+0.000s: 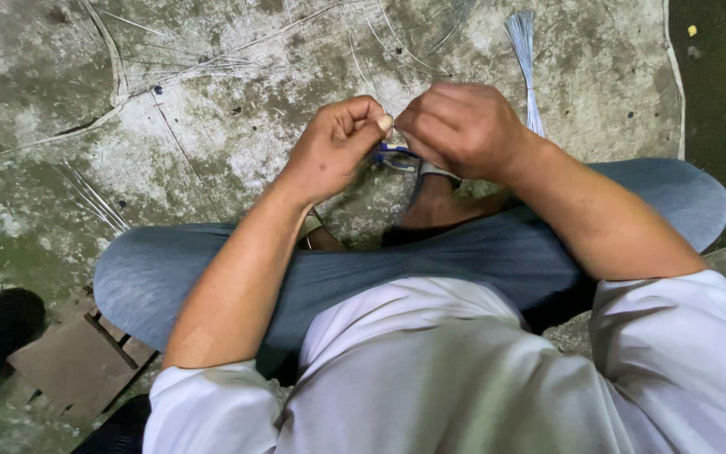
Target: The person sits on the floor and repeatedly twists thin metal wires into loops using both hands. They pick up individual wires, bend them into a loop, and twist the ends together to secure the shape, placing the finished loops on the floor.
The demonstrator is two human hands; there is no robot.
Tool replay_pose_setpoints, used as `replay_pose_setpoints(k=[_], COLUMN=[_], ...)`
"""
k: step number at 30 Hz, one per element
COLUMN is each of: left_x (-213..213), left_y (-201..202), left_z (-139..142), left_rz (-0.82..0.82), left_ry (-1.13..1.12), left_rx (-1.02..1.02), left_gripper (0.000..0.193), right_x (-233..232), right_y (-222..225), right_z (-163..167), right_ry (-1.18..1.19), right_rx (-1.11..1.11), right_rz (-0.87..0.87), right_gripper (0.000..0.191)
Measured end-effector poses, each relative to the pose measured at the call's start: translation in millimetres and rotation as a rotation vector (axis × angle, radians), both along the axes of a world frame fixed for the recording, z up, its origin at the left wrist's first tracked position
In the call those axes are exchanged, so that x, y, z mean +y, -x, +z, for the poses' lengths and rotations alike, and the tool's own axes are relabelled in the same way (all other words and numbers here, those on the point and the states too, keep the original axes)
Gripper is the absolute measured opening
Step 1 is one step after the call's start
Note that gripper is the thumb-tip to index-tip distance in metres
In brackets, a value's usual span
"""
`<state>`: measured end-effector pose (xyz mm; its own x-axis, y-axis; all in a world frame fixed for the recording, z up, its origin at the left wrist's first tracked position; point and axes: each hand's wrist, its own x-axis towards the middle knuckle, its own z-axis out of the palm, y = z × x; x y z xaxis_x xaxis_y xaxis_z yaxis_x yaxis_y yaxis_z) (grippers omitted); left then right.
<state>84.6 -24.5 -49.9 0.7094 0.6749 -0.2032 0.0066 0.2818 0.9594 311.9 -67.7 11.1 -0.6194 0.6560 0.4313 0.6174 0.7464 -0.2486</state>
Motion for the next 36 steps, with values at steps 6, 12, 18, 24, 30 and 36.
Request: replay_pose_setpoints(k=[6,12,18,24,30,36], left_x=[1.8,0.8,-4.0,-11.2,-3.4,-2.7], left_y=[3.6,-1.8,-0.9,-1.5,1.1,2.4], left_z=[27.1,34.5,30.8,14.9,-9.6,-16.1], left_rz=[0.168,0.184,0.193,0.144,-0.051,-0.108], left_ry=[-0.903,-1.118,-1.008,-0.479,0.205,0.268], left_rx=[0.129,0.227,0.224,0.125,-0.091,-0.059], left_gripper=[0.006,0.005,0.003,0.013,0.018,0.016], right_x=[-3.8,-11.8,-13.6,-14.9,-4.5,-5.1], right_y=[-4.1,0.1,6.3,6.4,1.8,-2.2], right_z=[-31.8,-58.5,-55.6,-37.1,-18.0,-10.3], right_ry=[1.057,1.331,1.211,0.639,0.16,-0.176], right_rx=[0.928,1.302,1.157,0.576,0.261,-0.167], right_rz=[-0.129,-0.204,-0.294,-0.289,0.014,0.144], right_gripper=[0.013,0.005,0.005,0.007,0.014,0.016])
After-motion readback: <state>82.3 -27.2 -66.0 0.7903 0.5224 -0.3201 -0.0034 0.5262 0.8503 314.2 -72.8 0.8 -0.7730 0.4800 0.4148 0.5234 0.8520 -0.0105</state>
